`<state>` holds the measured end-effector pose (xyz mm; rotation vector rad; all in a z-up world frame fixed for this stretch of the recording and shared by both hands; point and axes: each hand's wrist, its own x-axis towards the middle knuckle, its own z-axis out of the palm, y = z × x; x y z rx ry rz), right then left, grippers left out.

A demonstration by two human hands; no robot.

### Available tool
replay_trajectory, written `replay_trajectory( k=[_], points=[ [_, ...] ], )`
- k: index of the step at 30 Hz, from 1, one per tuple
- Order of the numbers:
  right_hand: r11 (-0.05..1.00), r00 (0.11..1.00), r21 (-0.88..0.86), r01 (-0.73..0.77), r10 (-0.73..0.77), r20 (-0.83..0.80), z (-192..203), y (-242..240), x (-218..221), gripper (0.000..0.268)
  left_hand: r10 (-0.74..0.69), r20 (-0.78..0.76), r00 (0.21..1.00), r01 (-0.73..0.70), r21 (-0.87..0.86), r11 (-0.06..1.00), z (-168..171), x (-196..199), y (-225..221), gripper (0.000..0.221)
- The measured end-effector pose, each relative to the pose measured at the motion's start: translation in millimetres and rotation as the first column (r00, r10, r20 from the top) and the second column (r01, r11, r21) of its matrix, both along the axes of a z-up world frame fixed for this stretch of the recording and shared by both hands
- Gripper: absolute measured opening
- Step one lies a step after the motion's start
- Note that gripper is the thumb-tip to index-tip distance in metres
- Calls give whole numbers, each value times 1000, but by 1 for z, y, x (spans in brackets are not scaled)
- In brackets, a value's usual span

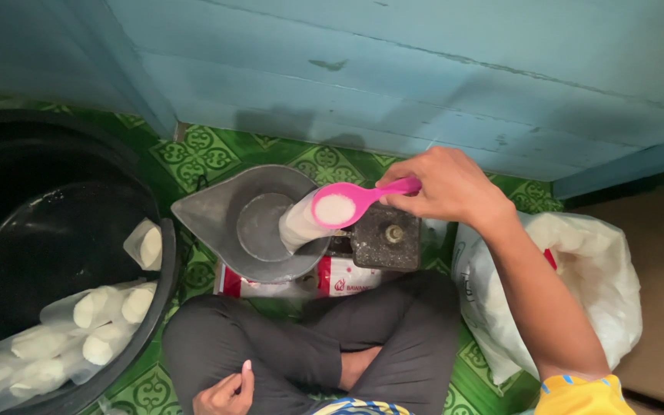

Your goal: Filling small plastic bags with white powder using a scoop and a funnel, then organizing the filled bags in a large tub.

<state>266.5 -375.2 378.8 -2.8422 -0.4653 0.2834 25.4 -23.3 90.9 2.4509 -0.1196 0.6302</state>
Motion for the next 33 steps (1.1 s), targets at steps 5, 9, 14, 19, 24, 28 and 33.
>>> replay_trajectory(
  k=[5, 9, 14, 19, 24, 28, 33],
  points=[
    [1000, 999, -23, -15, 16, 31, -2, 0, 2, 29, 24, -33, 999, -24, -17, 1000, 6, 1, -3, 42],
    [999, 999, -39, -8, 9, 31, -1, 1, 2, 30, 41, -65, 997, -44, -50, 998, 1, -1, -2, 42],
    [999, 998, -35, -18, 20, 54, -3, 1, 2, 30, 26, -70, 997, -31, -64, 998, 8, 1, -2, 43],
    [1000, 998, -30, -9, 11, 54, -1, 5, 1, 30, 21, -51, 998, -23, -30, 999, 3, 0, -1, 40],
    [999, 998, -47, 8, -6, 61, 0, 5, 0, 30, 46, -91, 995, -51, -53, 997, 7, 0, -3, 41],
    [999, 997, -33, 3, -1, 74, 1, 5, -1, 28, 44, -103, 994, -51, -64, 997, 10, 0, -3, 43],
    [998, 996, -62, 4, 2, 92, 0, 3, -1, 27, 39, -102, 994, -44, -49, 998, 11, 1, -3, 43]
  ],
)
